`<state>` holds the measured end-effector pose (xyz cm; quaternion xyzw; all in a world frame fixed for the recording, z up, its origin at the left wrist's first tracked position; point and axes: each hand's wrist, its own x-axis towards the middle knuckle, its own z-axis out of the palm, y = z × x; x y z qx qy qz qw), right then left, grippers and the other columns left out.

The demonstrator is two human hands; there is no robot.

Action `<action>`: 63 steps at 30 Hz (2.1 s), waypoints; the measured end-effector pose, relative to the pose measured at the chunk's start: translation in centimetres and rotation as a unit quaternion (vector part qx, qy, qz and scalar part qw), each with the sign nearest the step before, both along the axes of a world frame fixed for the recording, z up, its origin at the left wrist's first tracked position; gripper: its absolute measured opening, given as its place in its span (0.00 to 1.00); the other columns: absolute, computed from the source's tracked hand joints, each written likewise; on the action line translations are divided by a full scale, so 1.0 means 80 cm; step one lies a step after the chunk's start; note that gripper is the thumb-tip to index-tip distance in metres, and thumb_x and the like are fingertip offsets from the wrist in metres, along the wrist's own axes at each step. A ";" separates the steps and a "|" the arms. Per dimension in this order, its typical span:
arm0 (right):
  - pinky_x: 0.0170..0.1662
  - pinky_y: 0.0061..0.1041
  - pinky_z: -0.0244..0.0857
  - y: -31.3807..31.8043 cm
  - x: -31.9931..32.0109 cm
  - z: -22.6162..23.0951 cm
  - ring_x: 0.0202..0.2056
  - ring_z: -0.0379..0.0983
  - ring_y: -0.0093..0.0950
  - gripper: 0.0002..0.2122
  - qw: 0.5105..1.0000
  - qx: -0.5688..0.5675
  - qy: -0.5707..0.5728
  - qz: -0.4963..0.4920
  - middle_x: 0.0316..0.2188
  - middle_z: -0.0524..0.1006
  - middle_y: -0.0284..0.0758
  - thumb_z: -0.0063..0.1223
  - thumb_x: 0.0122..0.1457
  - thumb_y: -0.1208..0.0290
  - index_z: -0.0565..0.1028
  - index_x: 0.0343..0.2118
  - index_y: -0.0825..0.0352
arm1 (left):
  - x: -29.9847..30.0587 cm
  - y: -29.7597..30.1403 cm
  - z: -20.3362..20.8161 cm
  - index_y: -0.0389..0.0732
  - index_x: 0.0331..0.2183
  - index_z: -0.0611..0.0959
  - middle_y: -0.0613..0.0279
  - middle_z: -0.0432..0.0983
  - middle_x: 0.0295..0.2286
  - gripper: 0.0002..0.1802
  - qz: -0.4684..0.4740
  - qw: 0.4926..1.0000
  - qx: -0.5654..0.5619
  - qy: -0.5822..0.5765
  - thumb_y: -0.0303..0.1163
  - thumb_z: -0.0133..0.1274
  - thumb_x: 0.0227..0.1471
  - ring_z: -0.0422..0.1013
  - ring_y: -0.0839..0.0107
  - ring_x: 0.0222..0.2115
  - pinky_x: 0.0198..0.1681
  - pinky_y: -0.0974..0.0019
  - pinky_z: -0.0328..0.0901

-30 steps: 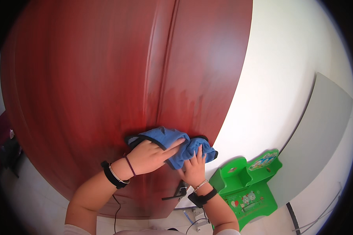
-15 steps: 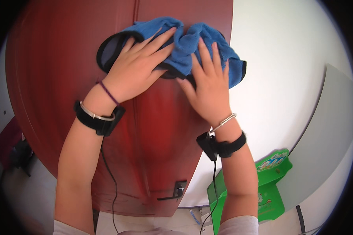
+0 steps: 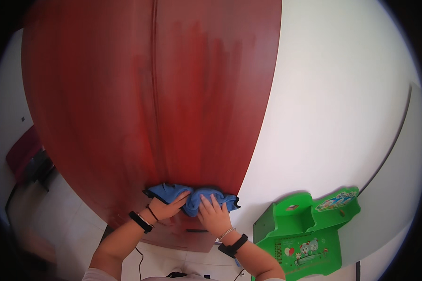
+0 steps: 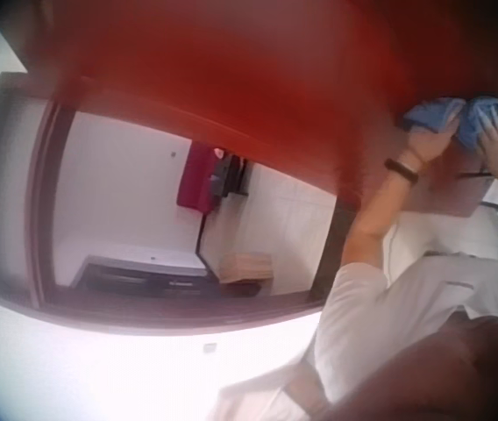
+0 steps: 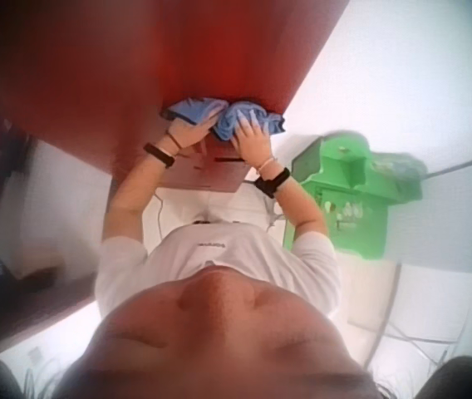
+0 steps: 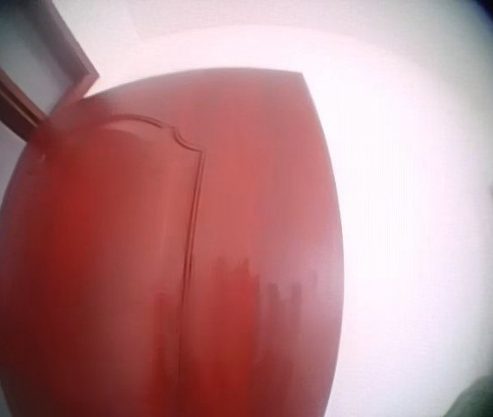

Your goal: The person wipes a green child's desk, a white wall, a red door, and white wardrobe doors using a blue cloth.

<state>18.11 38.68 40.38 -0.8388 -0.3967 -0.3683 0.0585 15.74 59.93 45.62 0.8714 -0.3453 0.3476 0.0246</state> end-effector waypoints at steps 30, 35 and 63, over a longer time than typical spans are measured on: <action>0.50 0.55 0.51 0.241 -0.032 0.129 0.59 0.48 0.43 0.27 0.993 0.116 -0.013 -0.028 0.59 0.54 0.38 0.55 0.45 0.64 0.64 0.50 0.65 | -0.041 0.212 0.169 0.40 0.46 0.72 0.61 0.59 0.53 0.25 0.042 0.989 0.084 -0.113 0.36 0.51 0.43 0.66 0.63 0.46 0.49 0.56 0.59; 0.47 0.56 0.53 0.262 -0.040 0.043 0.58 0.51 0.43 0.22 0.997 0.063 0.001 -0.038 0.57 0.58 0.37 0.54 0.48 0.60 0.68 0.46 0.64 | -0.058 0.258 0.162 0.44 0.45 0.73 0.64 0.65 0.49 0.24 -0.046 0.987 0.152 -0.031 0.35 0.52 0.42 0.64 0.60 0.47 0.50 0.57 0.57; 0.51 0.31 0.56 0.298 -0.044 0.042 0.57 0.54 0.21 0.23 0.952 -0.289 -0.080 0.067 0.59 0.55 0.24 0.43 0.51 0.64 0.65 0.53 0.56 | -0.078 0.335 -0.101 0.42 0.40 0.77 0.59 0.71 0.42 0.21 0.045 0.995 -0.081 -0.031 0.31 0.53 0.37 0.69 0.59 0.39 0.41 0.55 0.63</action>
